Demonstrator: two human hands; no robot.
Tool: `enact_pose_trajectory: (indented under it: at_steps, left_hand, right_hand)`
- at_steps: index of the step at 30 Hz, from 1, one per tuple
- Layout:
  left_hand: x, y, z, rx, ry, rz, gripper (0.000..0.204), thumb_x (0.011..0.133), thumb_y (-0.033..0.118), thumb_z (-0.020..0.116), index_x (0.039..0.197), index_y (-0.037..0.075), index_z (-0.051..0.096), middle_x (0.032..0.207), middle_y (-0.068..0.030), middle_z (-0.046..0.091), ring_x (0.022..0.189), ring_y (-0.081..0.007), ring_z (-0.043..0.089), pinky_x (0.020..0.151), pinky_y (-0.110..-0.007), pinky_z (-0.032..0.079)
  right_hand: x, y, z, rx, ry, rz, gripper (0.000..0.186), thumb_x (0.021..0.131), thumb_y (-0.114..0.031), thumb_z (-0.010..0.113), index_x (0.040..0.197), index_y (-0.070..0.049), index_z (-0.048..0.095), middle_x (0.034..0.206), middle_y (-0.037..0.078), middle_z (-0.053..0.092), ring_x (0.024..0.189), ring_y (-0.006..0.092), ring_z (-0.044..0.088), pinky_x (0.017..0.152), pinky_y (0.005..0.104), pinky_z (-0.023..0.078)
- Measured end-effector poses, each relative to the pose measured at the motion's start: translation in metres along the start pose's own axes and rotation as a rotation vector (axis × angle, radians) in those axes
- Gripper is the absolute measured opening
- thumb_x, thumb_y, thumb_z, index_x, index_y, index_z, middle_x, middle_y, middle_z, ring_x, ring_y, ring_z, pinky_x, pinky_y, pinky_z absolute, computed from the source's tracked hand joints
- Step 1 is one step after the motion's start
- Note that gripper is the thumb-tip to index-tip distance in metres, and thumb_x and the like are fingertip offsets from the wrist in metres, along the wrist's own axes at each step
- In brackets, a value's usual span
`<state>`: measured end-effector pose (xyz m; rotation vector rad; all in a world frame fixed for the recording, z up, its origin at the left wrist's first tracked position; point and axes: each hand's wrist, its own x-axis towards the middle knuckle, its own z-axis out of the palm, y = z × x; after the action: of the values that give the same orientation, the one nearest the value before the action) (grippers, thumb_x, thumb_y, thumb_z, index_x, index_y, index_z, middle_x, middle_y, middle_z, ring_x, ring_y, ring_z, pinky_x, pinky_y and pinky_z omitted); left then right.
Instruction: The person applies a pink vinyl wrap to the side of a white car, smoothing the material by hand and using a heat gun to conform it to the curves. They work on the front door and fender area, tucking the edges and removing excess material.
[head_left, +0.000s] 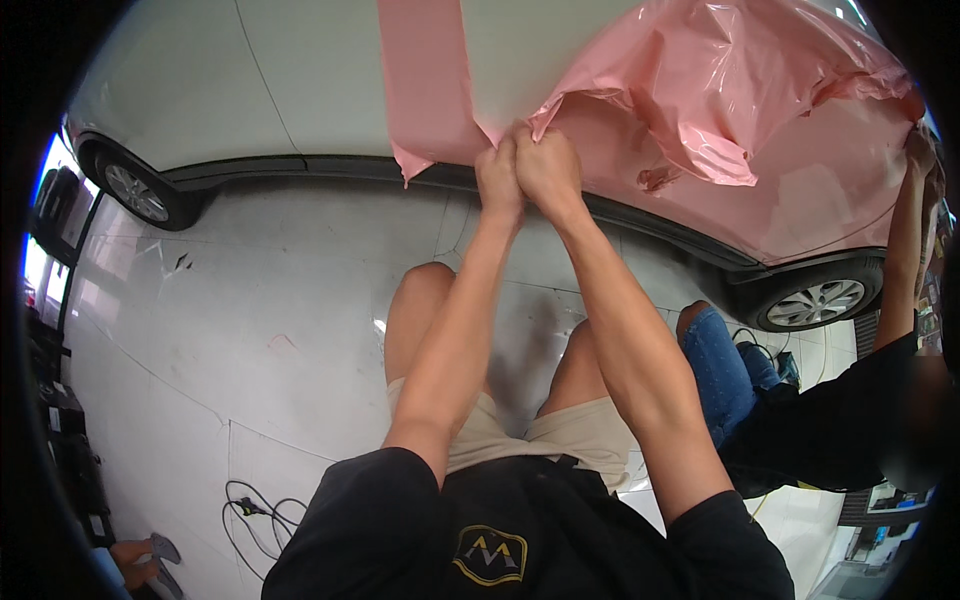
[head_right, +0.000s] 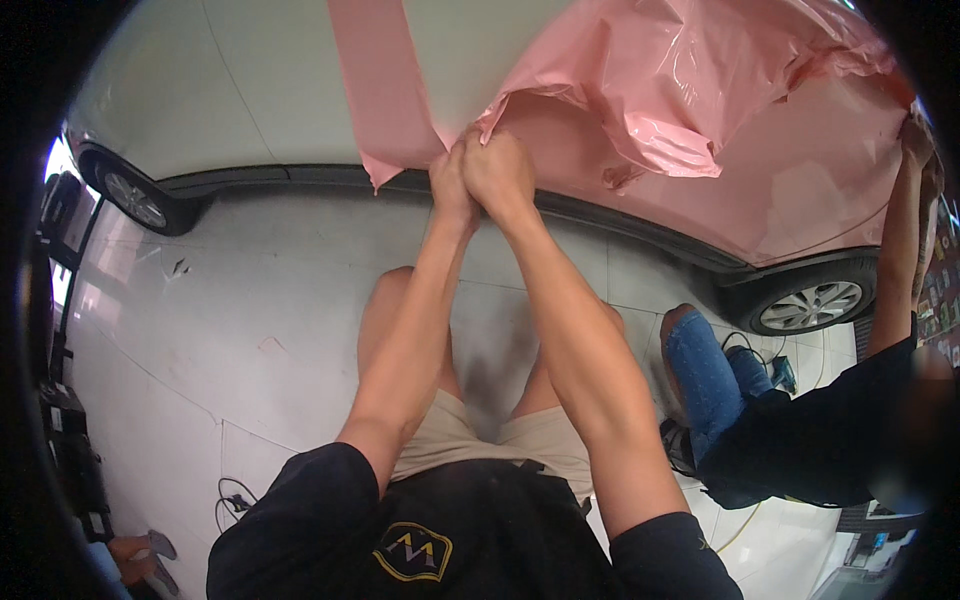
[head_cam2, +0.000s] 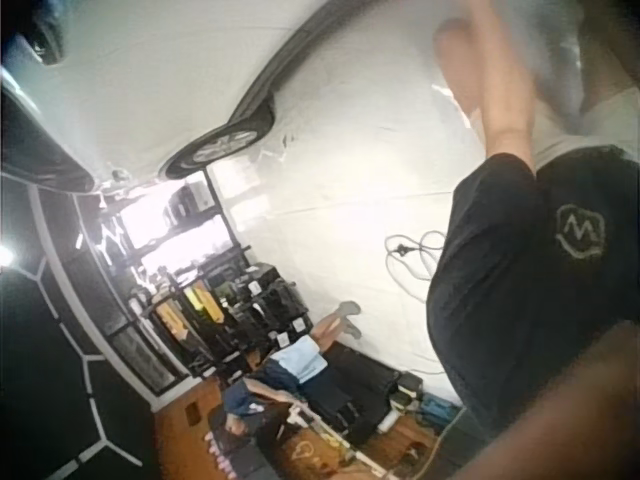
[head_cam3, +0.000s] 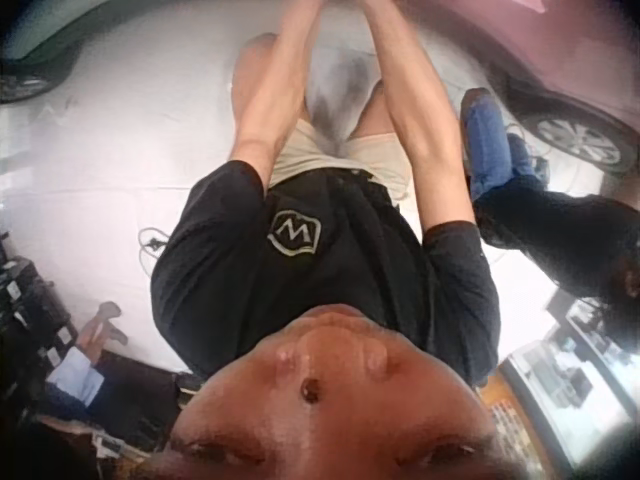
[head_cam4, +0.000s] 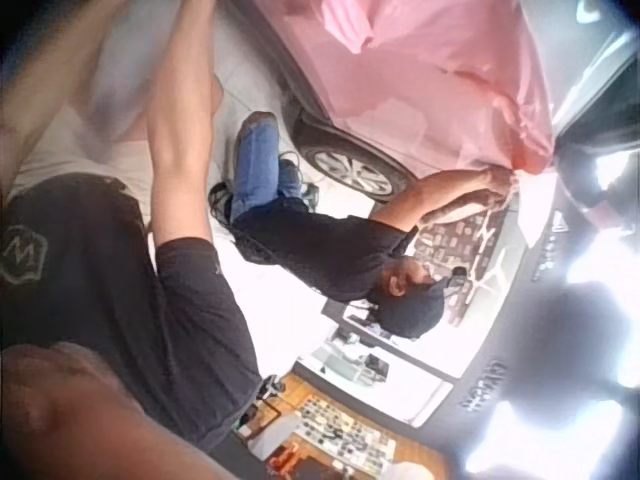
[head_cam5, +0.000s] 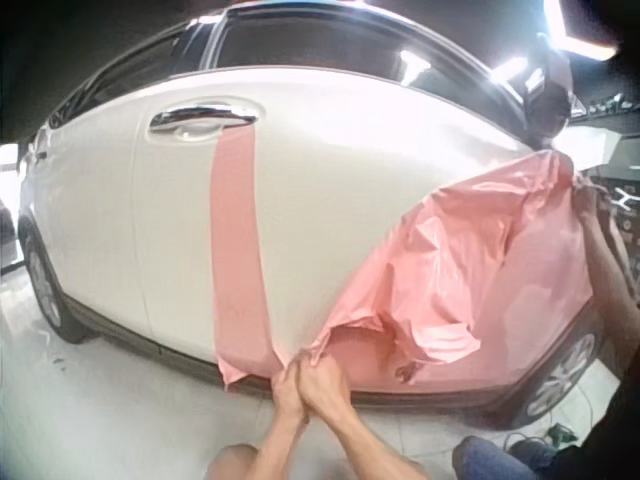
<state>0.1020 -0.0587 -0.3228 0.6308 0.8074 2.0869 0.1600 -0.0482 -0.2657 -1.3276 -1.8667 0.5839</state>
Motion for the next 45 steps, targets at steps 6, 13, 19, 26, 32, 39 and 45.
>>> enact_pose_trajectory:
  at_steps: [6, 13, 19, 26, 32, 39, 45]
  left_hand:
    - [-0.075, -0.004, 0.029, -0.010, 0.056, 0.069, 0.033, 0.102, 0.021, 0.051, 0.095, -0.006, 0.068, 0.085, -0.0024, 0.064, 0.077, -0.0108, 0.057, 0.067, -0.029, 0.045]
    - [-0.059, 0.016, 0.030, 0.029, -0.059, 0.187, 0.038, 0.108, 0.029, 0.039, 0.115, -0.001, 0.061, 0.101, -0.0092, 0.067, 0.092, -0.0175, 0.065, 0.076, -0.032, 0.051]
    - [-0.070, 0.017, -0.051, 0.081, -0.526, -0.252, 0.066, 0.104, 0.059, 0.026, 0.100, 0.003, 0.059, 0.074, -0.0054, 0.057, 0.070, -0.0189, 0.062, 0.054, -0.027, 0.043]
    - [0.045, 0.050, -0.031, 0.295, -0.280, -0.561, 0.067, 0.099, 0.068, 0.030, 0.095, 0.008, 0.058, 0.069, -0.0039, 0.055, 0.065, -0.0185, 0.058, 0.053, -0.027, 0.039]
    - [0.048, 0.017, -0.039, 0.107, -0.321, -0.358, 0.037, 0.103, 0.040, 0.050, 0.077, 0.013, 0.047, 0.067, 0.0018, 0.045, 0.058, -0.0122, 0.048, 0.050, -0.026, 0.036]
    - [0.039, 0.022, -0.043, 0.122, -0.332, -0.283, 0.034, 0.103, 0.034, 0.052, 0.076, 0.014, 0.048, 0.062, 0.0047, 0.039, 0.053, -0.0073, 0.037, 0.048, -0.026, 0.030]
    - [0.036, 0.001, -0.042, 0.065, -0.305, -0.187, 0.032, 0.104, 0.031, 0.049, 0.081, 0.010, 0.058, 0.066, 0.0032, 0.048, 0.053, -0.0075, 0.042, 0.047, -0.025, 0.034]
  right_hand:
    - [-0.038, 0.016, -0.049, 0.093, -0.101, -0.123, 0.050, 0.092, -0.039, 0.052, 0.081, 0.007, 0.069, 0.075, 0.030, 0.065, 0.069, 0.0413, 0.066, 0.065, 0.0462, 0.049]
    - [-0.002, 0.019, -0.041, 0.000, -0.028, -0.803, 0.046, 0.096, -0.027, 0.050, 0.064, 0.004, 0.063, 0.058, 0.026, 0.058, 0.056, 0.0470, 0.059, 0.056, 0.0566, 0.044]
    - [-0.035, 0.031, -0.059, 0.490, -0.384, -0.190, 0.051, 0.103, -0.028, 0.046, 0.067, 0.005, 0.064, 0.054, 0.017, 0.062, 0.051, 0.0279, 0.065, 0.052, 0.0421, 0.048]
    - [-0.028, 0.033, -0.051, 0.375, -0.182, -0.429, 0.045, 0.102, -0.026, 0.052, 0.074, 0.007, 0.064, 0.059, 0.012, 0.062, 0.056, 0.0118, 0.056, 0.054, 0.0315, 0.044]
    - [-0.047, 0.082, -0.017, -0.072, -0.270, -0.579, 0.046, 0.097, -0.042, 0.060, 0.085, 0.002, 0.065, 0.075, 0.013, 0.066, 0.071, 0.0258, 0.065, 0.067, 0.0371, 0.050]
    - [0.015, 0.013, 0.014, 0.476, -0.283, 0.098, 0.051, 0.094, -0.054, 0.060, 0.084, -0.003, 0.061, 0.061, 0.006, 0.058, 0.045, 0.0162, 0.055, 0.039, 0.0274, 0.039]
    - [0.032, 0.032, 0.046, 0.166, 0.155, -0.216, 0.042, 0.097, -0.038, 0.059, 0.069, -0.007, 0.059, 0.056, 0.003, 0.055, 0.042, 0.0133, 0.050, 0.039, 0.0300, 0.036]
